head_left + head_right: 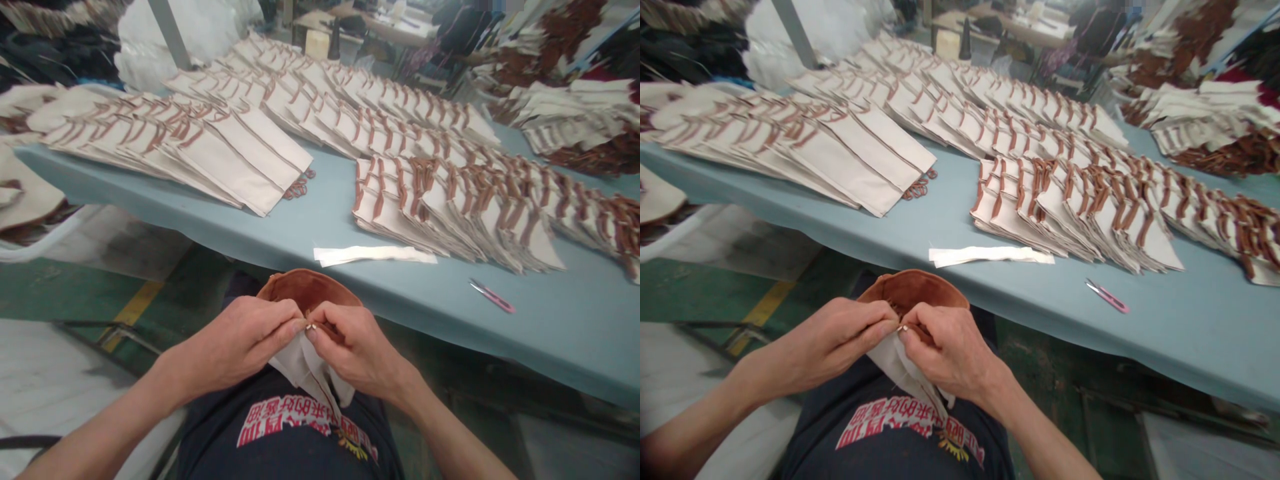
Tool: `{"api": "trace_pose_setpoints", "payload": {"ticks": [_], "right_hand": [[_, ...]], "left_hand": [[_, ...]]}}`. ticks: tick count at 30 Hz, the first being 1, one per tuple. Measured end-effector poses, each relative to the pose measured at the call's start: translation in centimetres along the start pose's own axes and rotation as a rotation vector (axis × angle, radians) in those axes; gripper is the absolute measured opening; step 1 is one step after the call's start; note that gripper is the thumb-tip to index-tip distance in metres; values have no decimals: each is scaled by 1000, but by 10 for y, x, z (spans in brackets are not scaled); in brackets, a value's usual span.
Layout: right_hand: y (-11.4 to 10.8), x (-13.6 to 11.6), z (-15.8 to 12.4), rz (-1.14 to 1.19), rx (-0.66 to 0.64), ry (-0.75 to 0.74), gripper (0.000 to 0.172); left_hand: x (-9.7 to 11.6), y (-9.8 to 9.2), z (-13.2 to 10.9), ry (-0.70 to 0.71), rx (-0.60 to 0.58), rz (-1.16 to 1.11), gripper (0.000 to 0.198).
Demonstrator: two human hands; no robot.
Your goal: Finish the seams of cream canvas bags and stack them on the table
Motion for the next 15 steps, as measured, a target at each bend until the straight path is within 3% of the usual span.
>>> {"api": "trace_pose_setpoints", "payload": {"ticks": [15], "right_hand": [[1, 4, -1, 20, -14, 19, 15]], "left_hand": [[6, 3, -2, 153, 47, 130, 31]]}}
Point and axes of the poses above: each hand's wrist, its own z-axis towards the middle knuckle, its own y-axis out of the palm, x = y × z, the point moved 9 cm from there along z, towards the middle knuckle, and after that the axes turned 15 degrees about -z, right-handed, at the moved point
